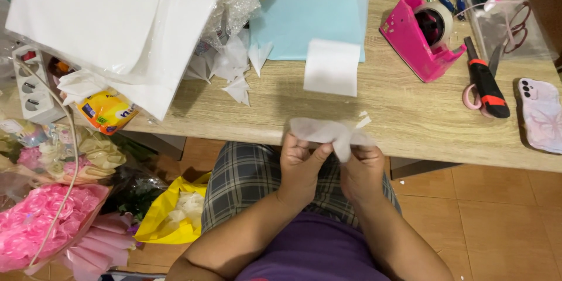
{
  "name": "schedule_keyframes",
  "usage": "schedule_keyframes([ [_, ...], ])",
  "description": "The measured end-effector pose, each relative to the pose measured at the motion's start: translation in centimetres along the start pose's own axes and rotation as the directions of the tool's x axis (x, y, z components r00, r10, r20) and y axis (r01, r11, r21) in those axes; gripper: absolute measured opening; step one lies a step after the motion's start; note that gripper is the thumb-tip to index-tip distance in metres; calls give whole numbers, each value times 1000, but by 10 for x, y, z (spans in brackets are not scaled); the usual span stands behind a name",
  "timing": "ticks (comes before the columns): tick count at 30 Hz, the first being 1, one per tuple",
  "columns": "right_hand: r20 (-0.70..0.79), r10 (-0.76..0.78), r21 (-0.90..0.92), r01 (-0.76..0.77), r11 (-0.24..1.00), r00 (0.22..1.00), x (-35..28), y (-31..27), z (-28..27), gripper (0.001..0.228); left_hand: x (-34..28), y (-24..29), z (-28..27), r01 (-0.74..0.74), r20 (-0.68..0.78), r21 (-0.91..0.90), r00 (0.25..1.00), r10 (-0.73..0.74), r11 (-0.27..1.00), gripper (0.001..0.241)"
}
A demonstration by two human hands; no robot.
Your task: The person folds small white paper squares into triangular shapes by hand, repeatedly picking up sheets, folding them, and placing the finished pieces on the table. The workspace contains craft supplies including scissors, tape, and decorative flowers.
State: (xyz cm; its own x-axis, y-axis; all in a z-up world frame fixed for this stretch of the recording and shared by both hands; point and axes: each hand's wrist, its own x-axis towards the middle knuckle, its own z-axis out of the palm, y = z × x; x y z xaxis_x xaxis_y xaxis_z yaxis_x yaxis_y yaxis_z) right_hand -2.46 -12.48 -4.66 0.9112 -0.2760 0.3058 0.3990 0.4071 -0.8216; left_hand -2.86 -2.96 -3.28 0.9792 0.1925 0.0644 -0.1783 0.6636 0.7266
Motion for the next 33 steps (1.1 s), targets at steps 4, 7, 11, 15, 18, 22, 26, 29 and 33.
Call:
schedule_keyframes([
  [4,25,16,12,-17,1000,1000,6,-1,-4,14,-5,22,14,-57,35,64,998,55,996,51],
  [7,62,-5,-28,7,1000,998,7,-8,-3,15,-4,23,11,-80,64,102,995,74,992,45],
  [11,49,-8,-21,9,1000,999,6,-9,-6,11,1,24,3,-91,88,152,993,79,984,37],
  [15,120,-31,11,30,999,992,5,-17,-1,8,-3,41,16,-149,134,191,983,124,970,33],
  [18,175,-64,29,60,998,983,7,-13,-2,8,-4,47,22,-154,162,203,979,121,967,29],
  [22,140,-14,37,9,999,990,2,-32,17,6,3,46,7,-180,202,261,971,129,948,29],
  [26,120,-8,-22,10,1000,993,3,-16,-2,9,9,46,0,-292,276,327,939,205,899,23],
  [29,96,-6,-44,10,999,995,-1,-8,-13,9,9,40,-1,-368,308,343,913,267,864,22],
  [33,77,2,-62,3,998,997,2,-3,-13,8,10,46,6,-413,321,347,896,307,842,19],
])
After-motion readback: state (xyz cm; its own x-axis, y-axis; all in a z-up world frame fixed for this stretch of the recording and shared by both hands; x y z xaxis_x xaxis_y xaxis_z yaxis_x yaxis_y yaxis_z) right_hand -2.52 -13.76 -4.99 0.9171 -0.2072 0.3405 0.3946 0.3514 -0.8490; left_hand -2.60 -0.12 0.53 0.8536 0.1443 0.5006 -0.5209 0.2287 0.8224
